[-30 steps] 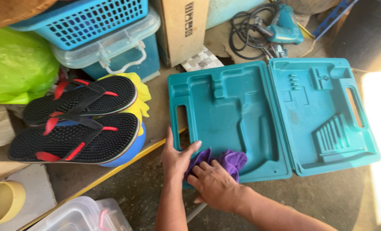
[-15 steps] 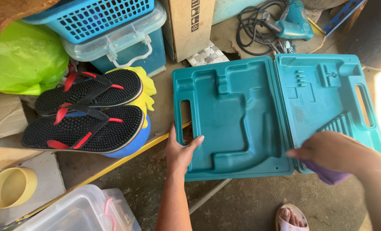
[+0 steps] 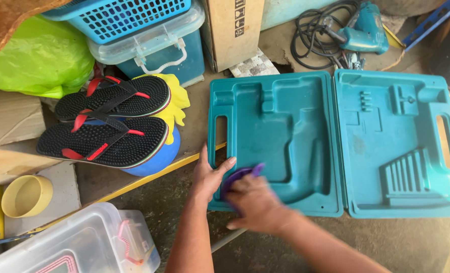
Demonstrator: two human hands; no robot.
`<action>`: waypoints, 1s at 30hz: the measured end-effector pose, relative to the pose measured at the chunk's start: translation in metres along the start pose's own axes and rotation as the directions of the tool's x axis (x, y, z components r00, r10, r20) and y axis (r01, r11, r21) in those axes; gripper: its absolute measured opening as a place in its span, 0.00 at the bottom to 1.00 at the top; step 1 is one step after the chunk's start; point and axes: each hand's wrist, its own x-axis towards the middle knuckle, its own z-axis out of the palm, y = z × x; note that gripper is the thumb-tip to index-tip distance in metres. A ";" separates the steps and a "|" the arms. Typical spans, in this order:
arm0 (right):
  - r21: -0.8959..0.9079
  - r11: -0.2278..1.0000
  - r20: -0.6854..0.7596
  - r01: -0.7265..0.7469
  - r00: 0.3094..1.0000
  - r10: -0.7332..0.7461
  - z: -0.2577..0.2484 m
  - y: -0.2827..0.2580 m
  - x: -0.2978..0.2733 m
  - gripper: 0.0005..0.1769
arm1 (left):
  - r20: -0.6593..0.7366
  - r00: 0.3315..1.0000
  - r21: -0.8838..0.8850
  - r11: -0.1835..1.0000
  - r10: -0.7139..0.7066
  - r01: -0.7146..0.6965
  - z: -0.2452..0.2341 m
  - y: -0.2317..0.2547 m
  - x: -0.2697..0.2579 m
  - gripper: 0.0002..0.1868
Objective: The person wipes a teal plastic toolbox with a purple cloth, cleaning the inside lid, the inner tray, and the outer surfaces. They rotate the case to reach different sides and continue wiping the exterior until the end.
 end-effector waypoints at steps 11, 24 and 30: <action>0.845 0.442 0.168 -0.302 0.933 0.317 0.111 0.068 -0.131 0.29 | -0.117 0.993 0.091 0.996 0.024 -0.014 0.005 0.014 -0.004 0.53; 0.714 -0.401 0.403 0.574 0.132 0.906 0.088 0.187 -0.229 0.37 | -0.166 0.984 -0.009 0.998 -0.066 0.065 0.019 0.019 -0.009 0.40; 0.856 0.008 -0.082 0.518 0.120 0.989 0.043 0.163 -0.247 0.36 | -0.233 0.969 -0.038 0.997 -0.077 0.070 0.008 -0.001 -0.013 0.35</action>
